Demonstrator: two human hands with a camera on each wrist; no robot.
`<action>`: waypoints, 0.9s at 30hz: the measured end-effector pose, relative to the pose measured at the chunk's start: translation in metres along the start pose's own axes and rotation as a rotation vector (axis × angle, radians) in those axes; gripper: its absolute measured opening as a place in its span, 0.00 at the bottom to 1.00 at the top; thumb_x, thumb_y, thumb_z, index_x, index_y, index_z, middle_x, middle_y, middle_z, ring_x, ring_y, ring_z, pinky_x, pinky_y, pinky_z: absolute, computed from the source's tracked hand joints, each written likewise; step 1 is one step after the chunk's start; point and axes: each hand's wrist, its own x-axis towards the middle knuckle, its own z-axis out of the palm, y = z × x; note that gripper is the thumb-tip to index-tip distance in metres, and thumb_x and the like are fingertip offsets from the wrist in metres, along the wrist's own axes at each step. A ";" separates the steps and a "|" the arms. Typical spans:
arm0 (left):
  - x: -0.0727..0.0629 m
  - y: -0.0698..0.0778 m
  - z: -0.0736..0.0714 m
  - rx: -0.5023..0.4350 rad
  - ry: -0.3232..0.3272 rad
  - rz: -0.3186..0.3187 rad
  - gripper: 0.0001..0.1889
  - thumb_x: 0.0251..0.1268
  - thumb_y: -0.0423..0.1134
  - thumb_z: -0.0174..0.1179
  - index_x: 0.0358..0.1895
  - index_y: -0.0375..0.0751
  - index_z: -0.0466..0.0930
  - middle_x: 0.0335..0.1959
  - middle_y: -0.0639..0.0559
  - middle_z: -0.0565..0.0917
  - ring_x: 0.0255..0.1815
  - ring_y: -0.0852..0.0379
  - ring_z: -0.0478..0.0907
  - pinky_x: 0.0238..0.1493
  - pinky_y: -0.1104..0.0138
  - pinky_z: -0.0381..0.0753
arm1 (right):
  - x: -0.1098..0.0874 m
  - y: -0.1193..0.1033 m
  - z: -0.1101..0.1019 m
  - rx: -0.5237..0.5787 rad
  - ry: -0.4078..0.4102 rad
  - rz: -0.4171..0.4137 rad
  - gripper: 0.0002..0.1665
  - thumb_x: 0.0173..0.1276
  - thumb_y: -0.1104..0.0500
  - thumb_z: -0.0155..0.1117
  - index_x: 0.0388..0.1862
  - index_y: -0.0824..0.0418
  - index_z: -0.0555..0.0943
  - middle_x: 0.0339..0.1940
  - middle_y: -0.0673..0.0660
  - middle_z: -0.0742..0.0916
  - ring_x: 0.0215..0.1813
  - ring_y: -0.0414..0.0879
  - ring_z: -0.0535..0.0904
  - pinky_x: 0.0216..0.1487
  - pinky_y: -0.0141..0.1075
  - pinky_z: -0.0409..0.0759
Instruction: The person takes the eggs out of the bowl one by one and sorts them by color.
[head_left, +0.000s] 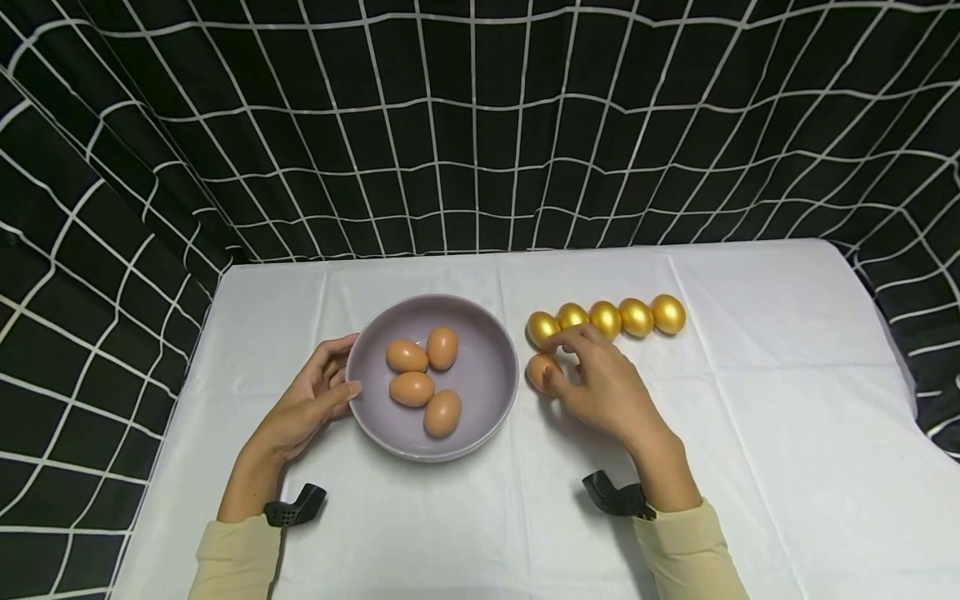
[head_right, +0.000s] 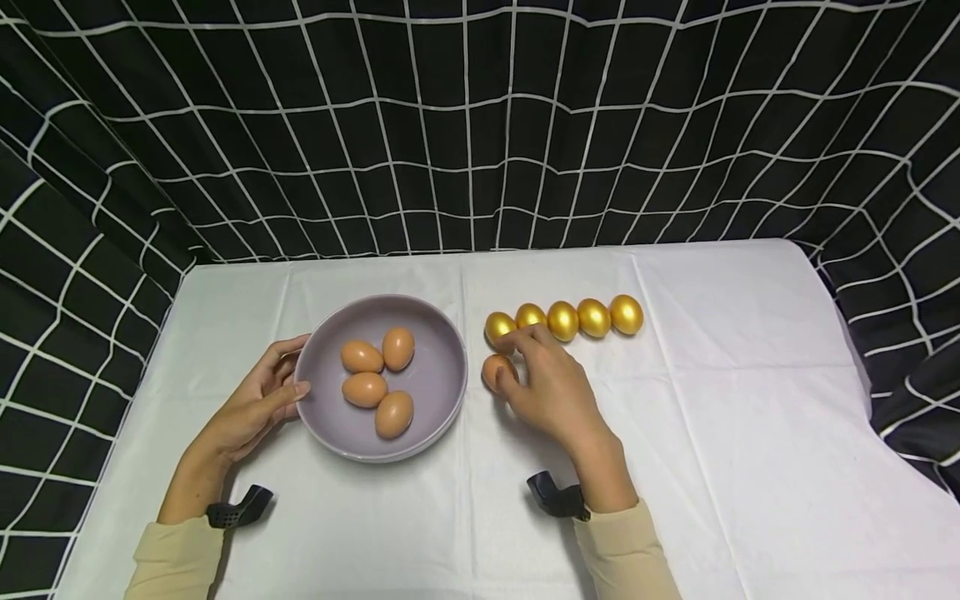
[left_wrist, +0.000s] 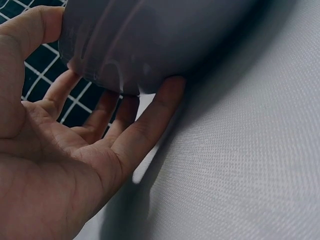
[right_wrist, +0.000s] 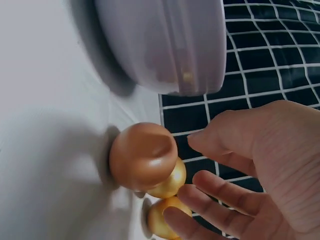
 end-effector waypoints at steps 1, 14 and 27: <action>0.000 0.000 0.000 0.002 0.001 -0.002 0.35 0.76 0.28 0.57 0.82 0.45 0.56 0.77 0.51 0.66 0.71 0.66 0.74 0.56 0.63 0.90 | 0.001 -0.001 0.000 0.009 0.007 -0.001 0.18 0.71 0.57 0.68 0.58 0.58 0.85 0.60 0.60 0.85 0.47 0.56 0.82 0.53 0.51 0.80; 0.005 0.001 0.000 -0.002 0.000 -0.010 0.35 0.76 0.28 0.58 0.82 0.47 0.57 0.74 0.55 0.68 0.70 0.65 0.75 0.55 0.63 0.90 | 0.012 -0.024 0.002 0.048 0.106 -0.169 0.18 0.68 0.62 0.66 0.57 0.57 0.85 0.51 0.55 0.85 0.38 0.50 0.80 0.42 0.39 0.77; 0.001 -0.002 -0.001 -0.012 0.006 -0.013 0.35 0.76 0.27 0.57 0.81 0.46 0.57 0.74 0.55 0.68 0.70 0.65 0.75 0.55 0.63 0.90 | 0.031 -0.063 0.005 0.087 -0.089 -0.470 0.22 0.66 0.70 0.65 0.58 0.57 0.85 0.58 0.54 0.85 0.62 0.49 0.82 0.64 0.45 0.82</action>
